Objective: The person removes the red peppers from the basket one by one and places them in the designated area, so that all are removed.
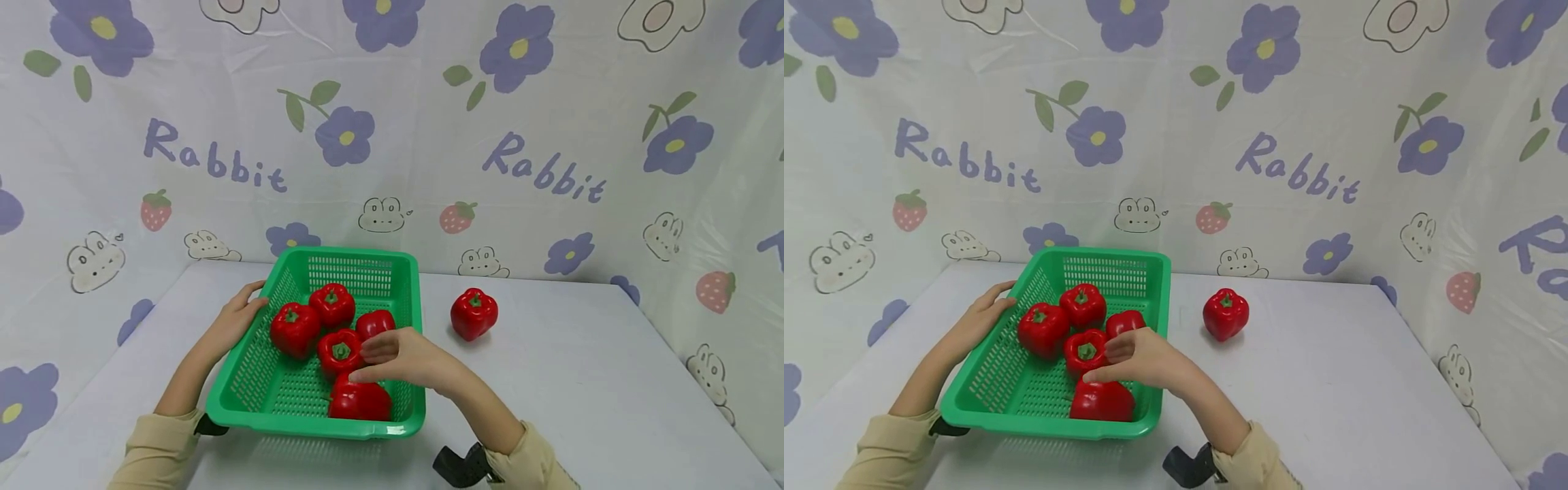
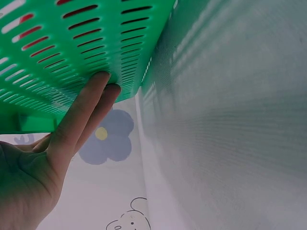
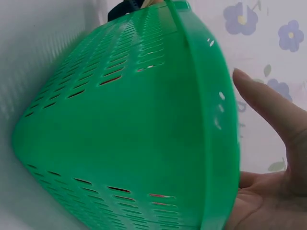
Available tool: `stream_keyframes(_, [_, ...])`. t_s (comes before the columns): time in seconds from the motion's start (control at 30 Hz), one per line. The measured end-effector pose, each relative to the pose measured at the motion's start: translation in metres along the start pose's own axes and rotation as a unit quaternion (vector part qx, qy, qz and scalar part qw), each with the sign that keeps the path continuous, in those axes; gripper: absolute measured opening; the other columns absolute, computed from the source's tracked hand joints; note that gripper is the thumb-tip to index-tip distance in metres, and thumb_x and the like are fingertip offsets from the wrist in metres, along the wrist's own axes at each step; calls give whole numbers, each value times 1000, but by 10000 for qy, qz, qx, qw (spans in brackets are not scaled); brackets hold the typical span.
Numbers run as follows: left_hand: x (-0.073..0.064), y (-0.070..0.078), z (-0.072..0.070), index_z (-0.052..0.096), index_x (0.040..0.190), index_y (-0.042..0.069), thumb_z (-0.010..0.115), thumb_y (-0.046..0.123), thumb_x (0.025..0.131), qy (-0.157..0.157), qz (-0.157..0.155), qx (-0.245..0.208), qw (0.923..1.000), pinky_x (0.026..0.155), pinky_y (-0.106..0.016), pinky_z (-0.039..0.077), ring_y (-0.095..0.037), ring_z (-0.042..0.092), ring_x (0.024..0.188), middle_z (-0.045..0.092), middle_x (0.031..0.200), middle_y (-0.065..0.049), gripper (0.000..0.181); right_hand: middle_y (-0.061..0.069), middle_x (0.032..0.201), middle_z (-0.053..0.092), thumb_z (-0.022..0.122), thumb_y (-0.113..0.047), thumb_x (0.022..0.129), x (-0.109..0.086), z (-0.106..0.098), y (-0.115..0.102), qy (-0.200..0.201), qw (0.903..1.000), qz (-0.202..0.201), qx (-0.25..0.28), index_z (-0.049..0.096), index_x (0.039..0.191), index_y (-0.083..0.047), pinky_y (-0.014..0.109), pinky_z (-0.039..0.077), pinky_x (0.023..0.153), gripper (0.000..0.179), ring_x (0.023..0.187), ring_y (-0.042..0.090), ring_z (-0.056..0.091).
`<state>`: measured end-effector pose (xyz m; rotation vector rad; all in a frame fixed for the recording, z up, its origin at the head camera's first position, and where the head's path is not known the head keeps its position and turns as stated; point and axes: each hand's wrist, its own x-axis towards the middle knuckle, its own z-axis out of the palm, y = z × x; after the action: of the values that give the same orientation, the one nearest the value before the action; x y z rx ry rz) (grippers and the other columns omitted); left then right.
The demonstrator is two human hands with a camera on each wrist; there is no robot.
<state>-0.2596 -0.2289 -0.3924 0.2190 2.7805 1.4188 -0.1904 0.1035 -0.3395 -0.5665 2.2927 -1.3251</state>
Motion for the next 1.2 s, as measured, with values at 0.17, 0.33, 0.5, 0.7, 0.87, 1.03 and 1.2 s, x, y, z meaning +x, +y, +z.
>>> stream_keyframes(0.17, [1,-1,0,23,155,7,35,36,105,-25,-41,24,10000,83,-37,50,-30,61,105,50,138,-28,58,18,130,63,77,-26,83,2,1,-1,-248,9997,-8,-77,57,131,3,42,54,92,59,123,35,59])
stream_keyframes(0.33, [2,-1,0,23,155,8,35,36,105,-25,-76,33,10000,85,-40,50,-32,59,108,47,141,-28,58,18,130,63,78,-24,82,3,2,-1,-288,9996,-22,-67,57,130,4,41,54,93,59,123,36,58])
stream_keyframes(0.5, [2,-3,-1,22,155,7,34,37,105,-60,-54,-30,10000,83,-36,50,-28,62,103,51,137,-28,59,17,127,65,78,-23,81,4,3,0,-302,9994,-50,-168,59,127,4,41,55,92,57,121,36,60])
stream_keyframes(0.7, [0,-1,-1,24,154,8,35,36,105,-43,-36,-28,10000,82,-35,50,-29,62,104,51,137,-27,58,18,128,64,80,-22,80,3,5,-2,-372,9984,-36,-435,58,128,4,42,54,93,59,120,35,61])
stream_keyframes(0.87, [-1,-2,-1,23,155,8,34,37,105,-40,-64,28,10000,85,-37,50,-33,60,109,48,141,-27,58,18,128,63,80,-23,80,2,9,-7,-468,9965,-2,-692,58,128,4,43,54,93,59,119,34,60])
stream_keyframes(1.03, [0,-2,0,23,155,8,34,37,105,-66,-78,26,9999,85,-37,50,-31,61,107,50,138,-28,58,17,129,63,80,-22,79,3,15,-7,-454,9965,-3,-703,58,128,4,44,52,96,59,121,32,59])
stream_keyframes(1.2, [-1,0,-1,23,154,8,35,37,105,-63,-73,3,10000,82,-35,51,-29,63,103,52,135,-28,58,17,129,63,81,-22,78,6,20,-4,-318,9966,-61,-754,57,129,4,43,52,97,62,122,32,58])
